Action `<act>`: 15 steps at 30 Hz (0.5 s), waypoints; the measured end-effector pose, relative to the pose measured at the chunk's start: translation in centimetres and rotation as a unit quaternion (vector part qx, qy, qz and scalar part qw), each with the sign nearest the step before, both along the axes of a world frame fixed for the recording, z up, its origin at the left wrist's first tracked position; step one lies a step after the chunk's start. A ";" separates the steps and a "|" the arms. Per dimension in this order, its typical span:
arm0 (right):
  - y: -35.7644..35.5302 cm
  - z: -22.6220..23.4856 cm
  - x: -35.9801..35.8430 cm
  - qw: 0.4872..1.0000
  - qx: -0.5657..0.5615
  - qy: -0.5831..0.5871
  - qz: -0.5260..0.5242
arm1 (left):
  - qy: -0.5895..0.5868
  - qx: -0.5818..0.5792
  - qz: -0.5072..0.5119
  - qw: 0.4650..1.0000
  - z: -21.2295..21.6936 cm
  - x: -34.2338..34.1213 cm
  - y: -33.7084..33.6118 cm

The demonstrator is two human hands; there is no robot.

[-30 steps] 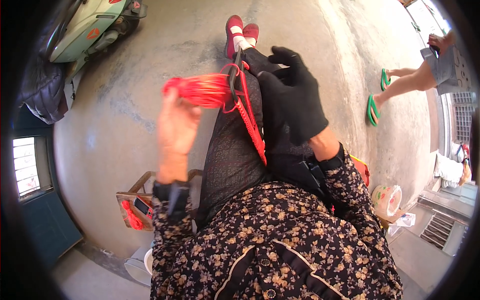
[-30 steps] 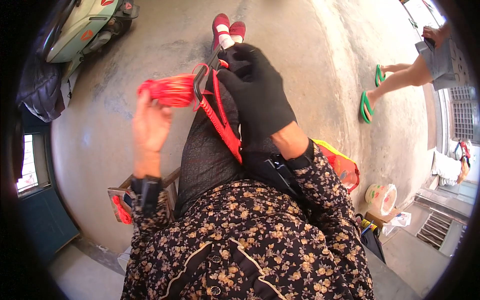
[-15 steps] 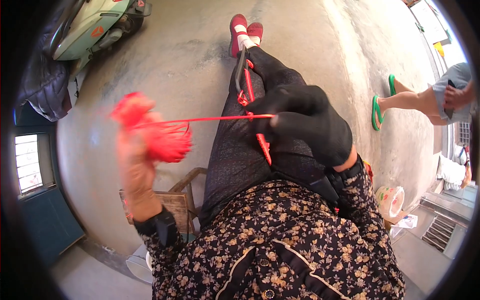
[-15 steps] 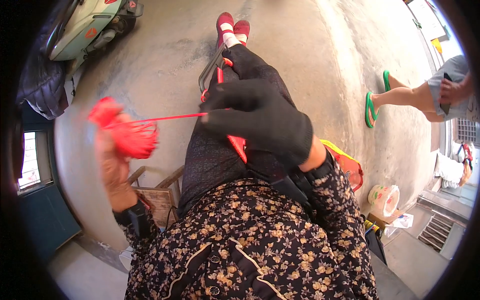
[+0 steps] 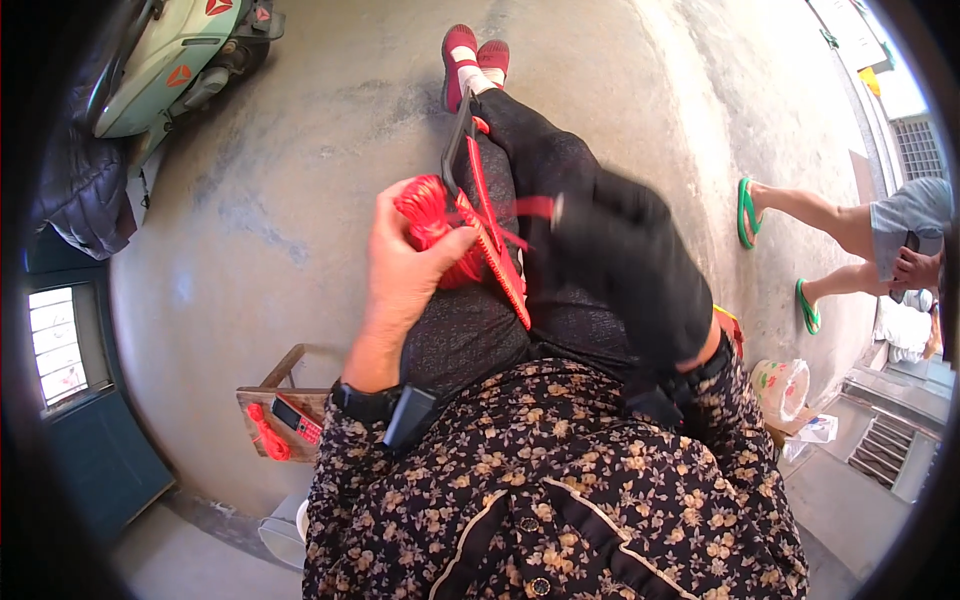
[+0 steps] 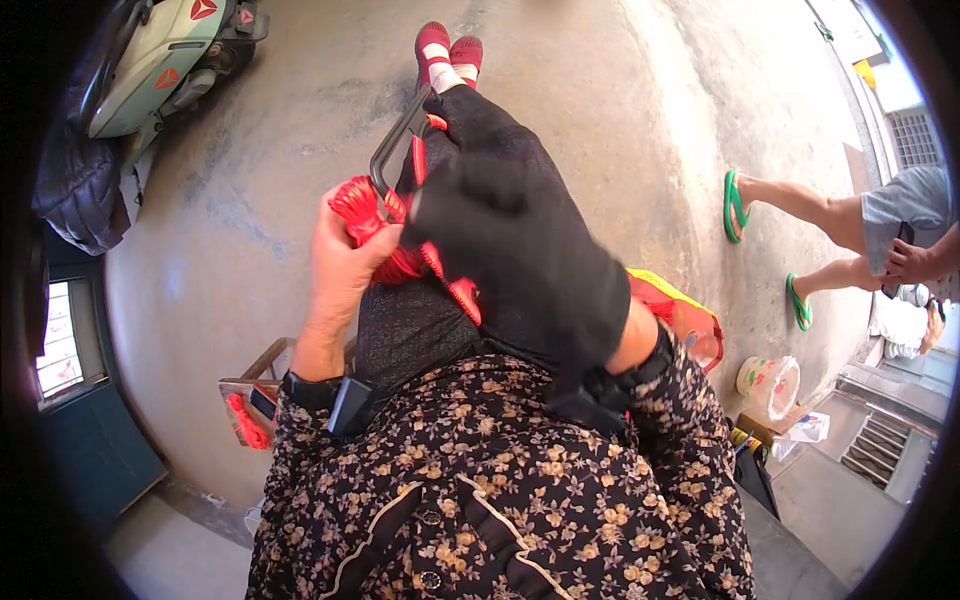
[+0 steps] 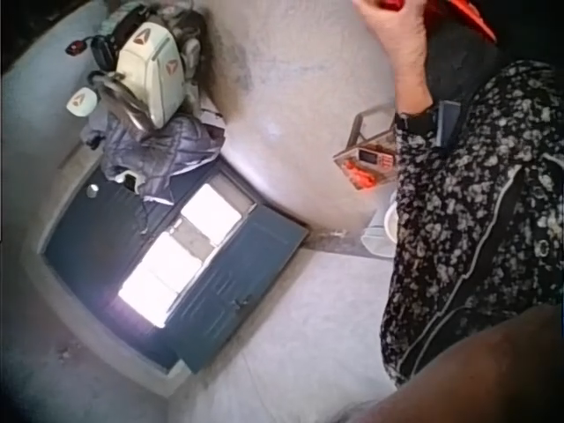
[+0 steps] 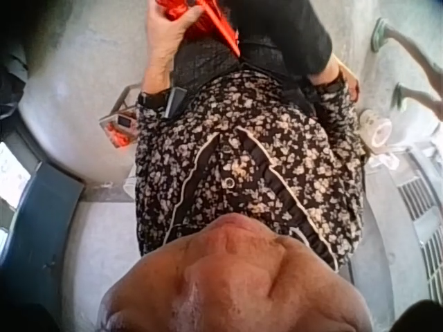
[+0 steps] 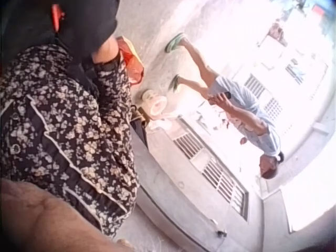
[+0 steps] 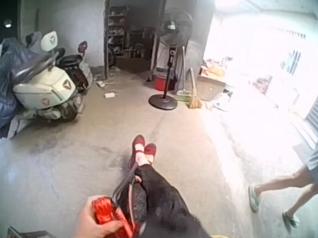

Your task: Wrapping a red plastic cord around a black metal chair frame for furniture manufacturing.

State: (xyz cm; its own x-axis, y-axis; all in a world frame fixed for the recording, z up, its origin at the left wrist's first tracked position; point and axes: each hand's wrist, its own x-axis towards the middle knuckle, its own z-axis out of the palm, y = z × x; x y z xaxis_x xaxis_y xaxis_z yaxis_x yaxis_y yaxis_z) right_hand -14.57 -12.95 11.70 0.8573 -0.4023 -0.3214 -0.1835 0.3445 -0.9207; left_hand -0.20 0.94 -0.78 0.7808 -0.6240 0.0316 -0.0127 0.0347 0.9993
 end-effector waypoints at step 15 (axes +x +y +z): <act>-2.2 -11.1 4.6 0.986 -0.143 0.057 0.061 | 0.124 0.118 -0.179 0.969 1.8 2.8 -1.4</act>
